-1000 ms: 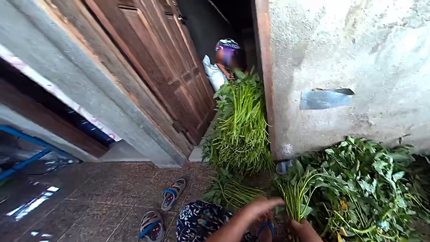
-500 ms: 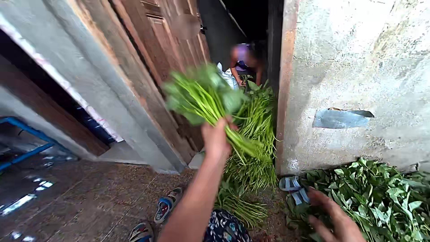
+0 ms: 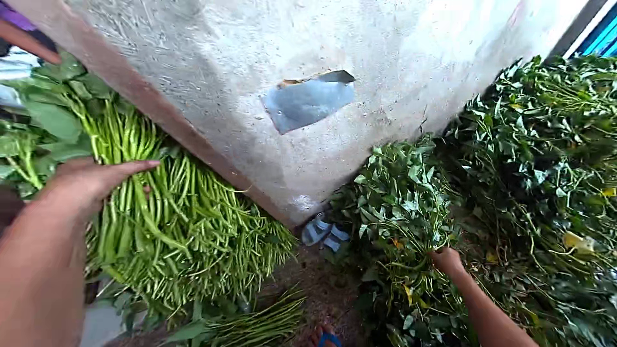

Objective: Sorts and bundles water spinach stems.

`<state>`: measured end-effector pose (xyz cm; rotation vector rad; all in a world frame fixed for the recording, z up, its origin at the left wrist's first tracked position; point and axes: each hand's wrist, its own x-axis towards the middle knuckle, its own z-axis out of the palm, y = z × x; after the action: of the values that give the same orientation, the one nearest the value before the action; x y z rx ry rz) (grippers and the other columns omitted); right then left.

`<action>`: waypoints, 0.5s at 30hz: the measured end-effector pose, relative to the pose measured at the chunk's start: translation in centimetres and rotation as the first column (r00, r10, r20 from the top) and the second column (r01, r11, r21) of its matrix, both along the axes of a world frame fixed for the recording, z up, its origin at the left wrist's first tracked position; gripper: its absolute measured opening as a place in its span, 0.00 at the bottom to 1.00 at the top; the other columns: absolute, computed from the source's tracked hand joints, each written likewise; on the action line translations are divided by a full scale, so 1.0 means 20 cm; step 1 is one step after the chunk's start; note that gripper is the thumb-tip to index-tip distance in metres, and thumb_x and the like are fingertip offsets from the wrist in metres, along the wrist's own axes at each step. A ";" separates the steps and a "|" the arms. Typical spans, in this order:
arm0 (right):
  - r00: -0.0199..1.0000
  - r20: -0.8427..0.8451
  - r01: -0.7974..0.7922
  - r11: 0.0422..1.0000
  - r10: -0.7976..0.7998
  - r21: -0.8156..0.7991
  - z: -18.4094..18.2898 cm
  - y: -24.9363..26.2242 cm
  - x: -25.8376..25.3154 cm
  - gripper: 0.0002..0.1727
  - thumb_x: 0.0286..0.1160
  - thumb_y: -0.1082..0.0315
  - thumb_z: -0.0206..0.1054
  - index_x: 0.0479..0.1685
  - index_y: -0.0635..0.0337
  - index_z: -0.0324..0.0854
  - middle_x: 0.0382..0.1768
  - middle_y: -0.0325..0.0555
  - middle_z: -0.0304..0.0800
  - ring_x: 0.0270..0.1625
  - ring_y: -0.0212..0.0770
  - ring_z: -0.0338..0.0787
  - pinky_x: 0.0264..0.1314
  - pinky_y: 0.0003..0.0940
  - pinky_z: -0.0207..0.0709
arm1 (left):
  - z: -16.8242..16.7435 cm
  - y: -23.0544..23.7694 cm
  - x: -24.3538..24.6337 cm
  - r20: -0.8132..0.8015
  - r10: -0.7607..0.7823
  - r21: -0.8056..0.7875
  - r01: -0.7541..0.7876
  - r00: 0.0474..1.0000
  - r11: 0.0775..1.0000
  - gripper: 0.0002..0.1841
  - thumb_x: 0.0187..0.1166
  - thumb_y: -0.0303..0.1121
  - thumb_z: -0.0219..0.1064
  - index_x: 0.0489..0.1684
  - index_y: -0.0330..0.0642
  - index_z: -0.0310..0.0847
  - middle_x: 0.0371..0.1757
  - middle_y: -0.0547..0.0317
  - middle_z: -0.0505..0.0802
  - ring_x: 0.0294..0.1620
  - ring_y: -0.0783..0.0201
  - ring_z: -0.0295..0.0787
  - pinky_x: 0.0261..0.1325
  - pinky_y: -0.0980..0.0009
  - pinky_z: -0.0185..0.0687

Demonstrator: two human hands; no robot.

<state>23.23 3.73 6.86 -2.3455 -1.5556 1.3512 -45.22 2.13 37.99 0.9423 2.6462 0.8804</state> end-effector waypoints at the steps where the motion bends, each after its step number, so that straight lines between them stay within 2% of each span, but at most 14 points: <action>1: 1.000 0.029 0.000 1.000 0.000 -0.018 -0.03 -0.01 -0.06 0.31 0.78 0.46 0.70 0.63 0.68 0.85 0.62 0.67 0.89 0.69 0.63 0.87 0.74 0.64 0.76 | 0.04 -0.03 0.02 -0.092 0.028 0.033 -0.025 0.995 0.999 0.52 0.62 0.63 0.78 0.79 0.29 0.67 0.72 0.26 0.81 0.68 0.35 0.82 0.70 0.31 0.74; 3: 0.996 0.076 0.042 0.999 -0.041 0.000 -0.04 -0.04 -0.11 0.27 0.77 0.53 0.70 0.65 0.66 0.83 0.66 0.65 0.87 0.72 0.63 0.85 0.75 0.64 0.75 | 0.09 -0.08 0.15 -0.225 0.082 0.112 -0.058 0.971 0.992 0.58 0.61 0.70 0.75 0.83 0.29 0.61 0.78 0.23 0.74 0.79 0.29 0.71 0.77 0.28 0.64; 5: 0.989 0.050 0.134 0.988 -0.138 0.072 0.00 -0.08 -0.09 0.23 0.78 0.59 0.68 0.66 0.65 0.83 0.65 0.64 0.88 0.71 0.61 0.86 0.75 0.62 0.75 | 0.09 -0.16 0.26 -0.320 0.106 0.215 -0.037 0.942 0.976 0.61 0.62 0.70 0.71 0.91 0.35 0.49 0.86 0.25 0.66 0.85 0.30 0.64 0.81 0.29 0.60; 7: 0.950 -0.135 0.301 0.944 -0.283 0.136 0.04 -0.13 -0.01 0.22 0.79 0.62 0.69 0.67 0.68 0.81 0.61 0.64 0.89 0.65 0.59 0.89 0.70 0.59 0.79 | 0.07 -0.27 0.56 -0.329 0.051 0.374 0.081 0.943 0.924 0.52 0.74 0.61 0.68 0.92 0.35 0.49 0.88 0.27 0.63 0.86 0.32 0.63 0.84 0.34 0.58; 9: 0.808 -0.459 0.467 0.876 -0.369 0.119 0.11 -0.20 0.03 0.22 0.80 0.64 0.69 0.68 0.69 0.77 0.55 0.61 0.88 0.51 0.53 0.90 0.54 0.52 0.85 | 0.02 -0.36 1.02 -0.316 -0.179 0.430 0.309 0.932 0.848 0.37 0.86 0.45 0.64 0.84 0.26 0.56 0.80 0.24 0.71 0.73 0.35 0.76 0.73 0.42 0.74; 10: 0.738 -0.575 0.486 0.869 -0.353 0.089 0.16 -0.25 0.03 0.23 0.81 0.65 0.69 0.69 0.68 0.74 0.54 0.59 0.87 0.49 0.50 0.89 0.50 0.50 0.85 | -0.06 -0.39 1.24 -0.268 -0.329 0.423 0.418 0.905 0.804 0.29 0.86 0.38 0.64 0.78 0.25 0.63 0.72 0.27 0.79 0.65 0.40 0.83 0.66 0.45 0.80; 12: 0.686 -0.679 0.445 0.889 -0.262 0.106 0.27 -0.36 0.00 0.23 0.82 0.65 0.69 0.70 0.66 0.70 0.54 0.58 0.88 0.48 0.49 0.92 0.48 0.49 0.87 | -0.30 -0.41 1.65 0.017 -0.577 0.382 0.528 0.817 0.759 0.18 0.85 0.33 0.66 0.65 0.30 0.76 0.58 0.39 0.89 0.53 0.51 0.91 0.56 0.50 0.89; 13: 0.720 -0.666 0.406 0.896 -0.194 0.179 0.32 -0.42 -0.02 0.22 0.82 0.66 0.68 0.69 0.67 0.70 0.52 0.57 0.90 0.47 0.49 0.94 0.47 0.47 0.90 | -0.41 -0.41 1.83 0.198 -0.634 0.365 0.545 0.747 0.755 0.14 0.86 0.32 0.65 0.61 0.31 0.79 0.54 0.43 0.90 0.48 0.53 0.92 0.53 0.52 0.90; 15: 0.849 -0.524 0.291 0.882 -0.060 0.370 0.38 -0.53 -0.07 0.23 0.80 0.66 0.69 0.68 0.70 0.73 0.49 0.57 0.90 0.47 0.50 0.94 0.54 0.49 0.90 | -0.58 -0.44 2.16 0.490 -0.659 0.353 0.561 0.571 0.749 0.13 0.87 0.31 0.63 0.59 0.31 0.81 0.50 0.46 0.92 0.45 0.56 0.93 0.51 0.58 0.91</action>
<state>21.77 -6.90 14.54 -1.6491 -1.2713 1.2614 -2.05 -6.67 26.48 1.2567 1.5532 0.9879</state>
